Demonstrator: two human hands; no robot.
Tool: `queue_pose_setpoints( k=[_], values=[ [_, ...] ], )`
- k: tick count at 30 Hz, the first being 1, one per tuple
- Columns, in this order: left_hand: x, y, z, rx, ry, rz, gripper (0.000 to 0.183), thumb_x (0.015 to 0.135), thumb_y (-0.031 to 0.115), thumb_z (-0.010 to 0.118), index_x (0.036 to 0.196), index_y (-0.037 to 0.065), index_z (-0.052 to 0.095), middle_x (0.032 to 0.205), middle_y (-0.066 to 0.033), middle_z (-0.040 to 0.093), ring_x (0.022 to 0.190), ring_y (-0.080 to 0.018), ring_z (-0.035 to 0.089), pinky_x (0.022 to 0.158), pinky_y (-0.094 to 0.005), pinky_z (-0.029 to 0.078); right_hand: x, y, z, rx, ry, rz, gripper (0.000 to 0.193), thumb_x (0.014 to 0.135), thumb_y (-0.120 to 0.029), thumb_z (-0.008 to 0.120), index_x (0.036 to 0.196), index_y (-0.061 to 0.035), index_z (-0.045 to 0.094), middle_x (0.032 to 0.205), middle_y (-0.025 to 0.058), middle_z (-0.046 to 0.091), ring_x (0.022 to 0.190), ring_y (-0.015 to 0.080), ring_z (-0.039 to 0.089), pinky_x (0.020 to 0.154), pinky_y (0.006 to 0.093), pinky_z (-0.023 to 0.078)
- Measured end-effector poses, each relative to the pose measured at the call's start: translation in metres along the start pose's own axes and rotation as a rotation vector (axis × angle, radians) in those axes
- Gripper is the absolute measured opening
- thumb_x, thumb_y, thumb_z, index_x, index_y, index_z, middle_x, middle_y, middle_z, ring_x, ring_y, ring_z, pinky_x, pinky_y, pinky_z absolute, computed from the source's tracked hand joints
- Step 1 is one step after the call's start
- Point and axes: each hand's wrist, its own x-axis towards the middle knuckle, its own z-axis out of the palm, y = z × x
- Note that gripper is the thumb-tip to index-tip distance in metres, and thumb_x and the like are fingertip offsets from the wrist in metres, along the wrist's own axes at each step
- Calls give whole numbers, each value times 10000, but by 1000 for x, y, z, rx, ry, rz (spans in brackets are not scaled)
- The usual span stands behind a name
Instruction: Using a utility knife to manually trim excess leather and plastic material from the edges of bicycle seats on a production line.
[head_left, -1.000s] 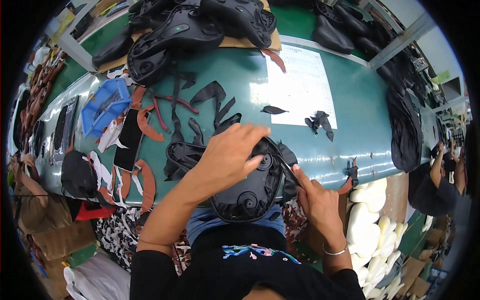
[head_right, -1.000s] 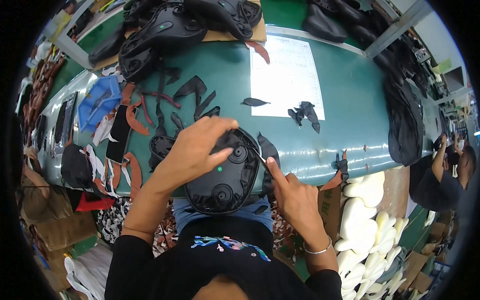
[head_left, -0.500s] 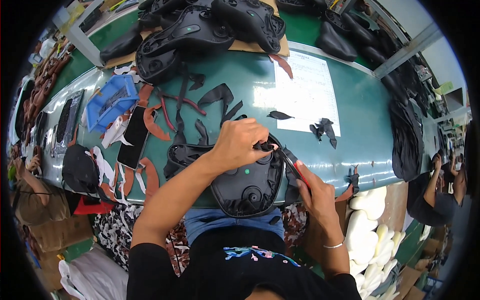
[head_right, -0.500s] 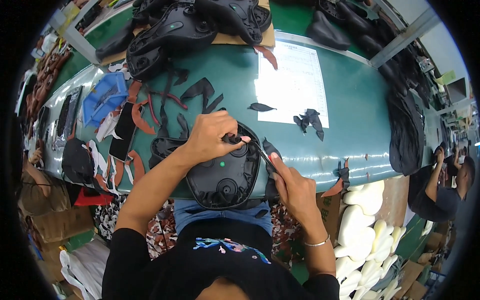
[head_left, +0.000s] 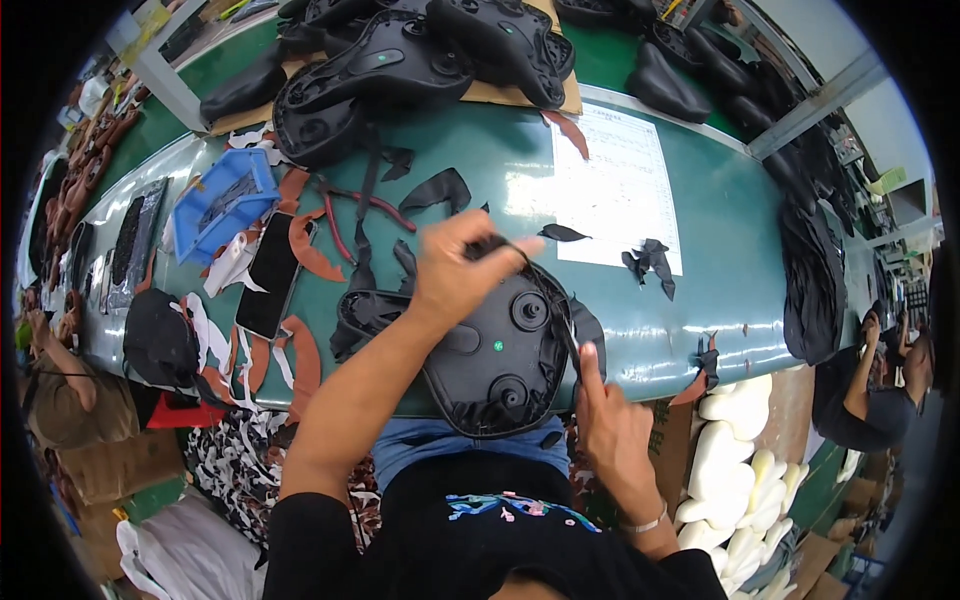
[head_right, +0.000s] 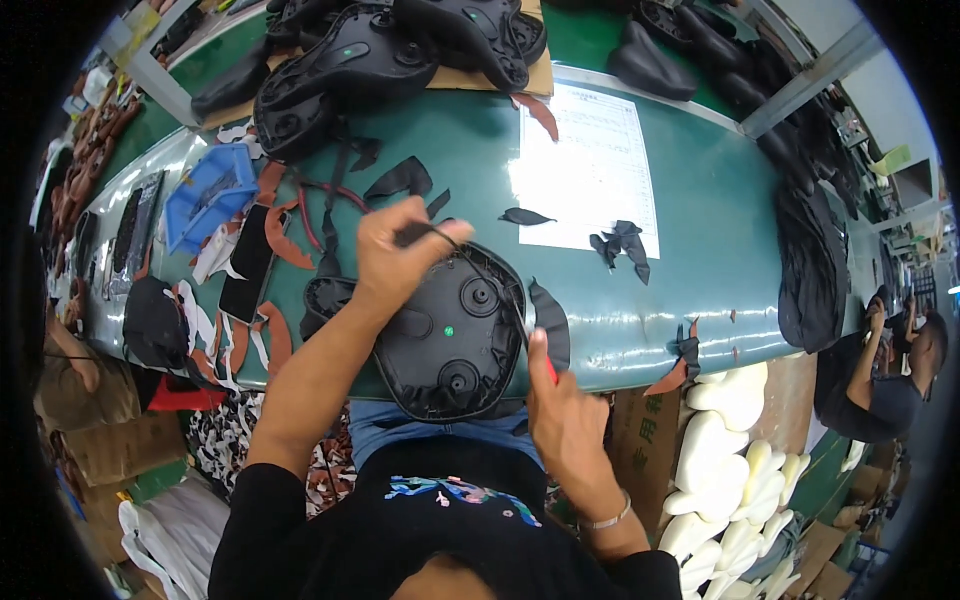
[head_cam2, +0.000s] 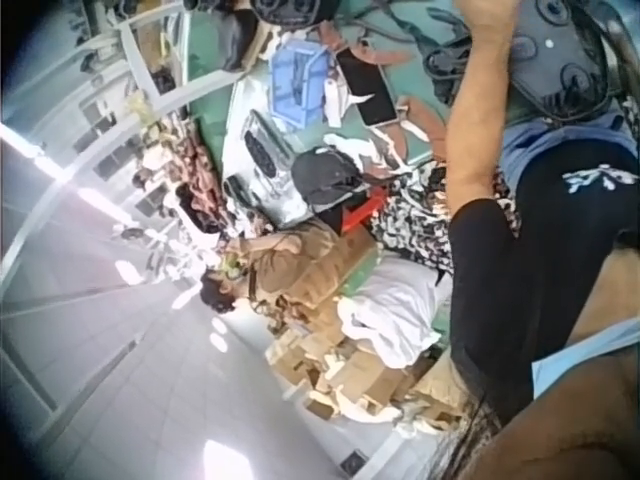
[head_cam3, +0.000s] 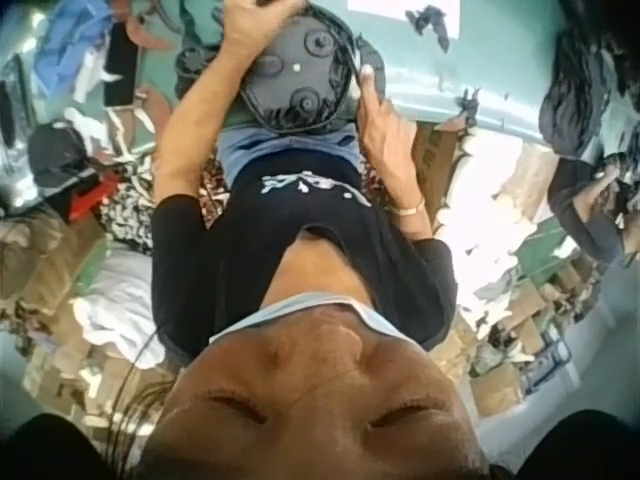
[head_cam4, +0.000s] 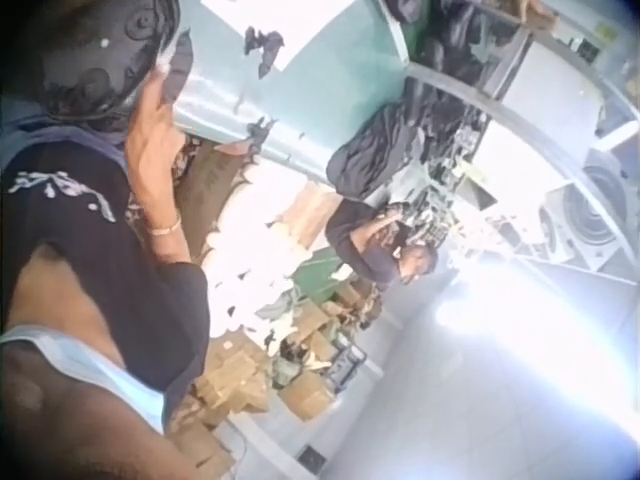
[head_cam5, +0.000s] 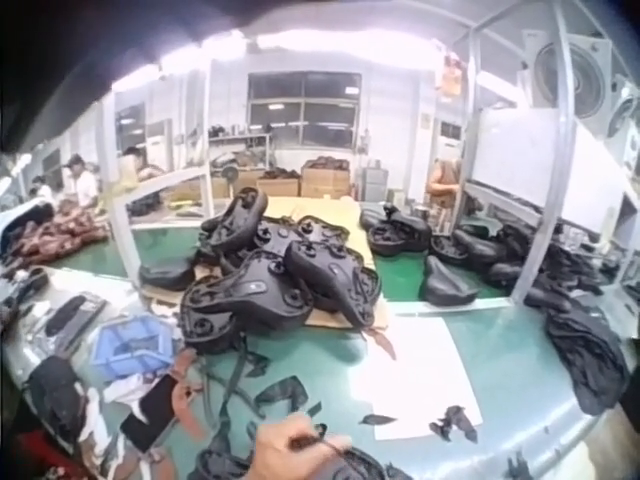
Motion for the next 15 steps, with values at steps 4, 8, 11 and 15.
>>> queue_pose_setpoints(
  k=[4, 8, 11, 15],
  values=[
    [7, -6, -9, -344, 106, -383, 268, 872, 215, 638, 721, -2, 588, 821, -25, 617, 847, -88, 525, 749, -256, 391, -8, -8, -16, 27, -78, 23, 562, 872, -157, 551, 1400, -109, 363, 624, 121, 559, 491, 326, 552, 463, 439, 413],
    [-11, 4, -15, -679, 129, -505, 426, 973, 333, 445, 948, -41, 648, 1146, -102, 613, 1218, -184, 421, 1089, -304, 193, 47, 43, -23, -71, -13, -164, 526, 843, -113, 575, 1324, -299, 474, 624, 84, 544, 529, 277, 557, 487, 396, 429],
    [-59, 32, -22, -580, -152, -662, 424, 978, 338, 413, 954, -2, 666, 1150, -105, 636, 1251, -203, 416, 1108, -347, 183, 93, 68, -34, -82, -14, -440, 537, 828, -75, 567, 1294, -331, 494, 623, 66, 504, 555, 244, 550, 486, 366, 423],
    [-70, 71, -54, -322, -379, -251, 484, 984, 344, 364, 717, 53, 643, 814, -55, 682, 965, -199, 591, 927, -366, 352, 110, 62, -47, -145, -53, -714, 561, 811, -52, 557, 1289, -338, 486, 628, 47, 473, 563, 218, 533, 476, 340, 406]
  ],
)
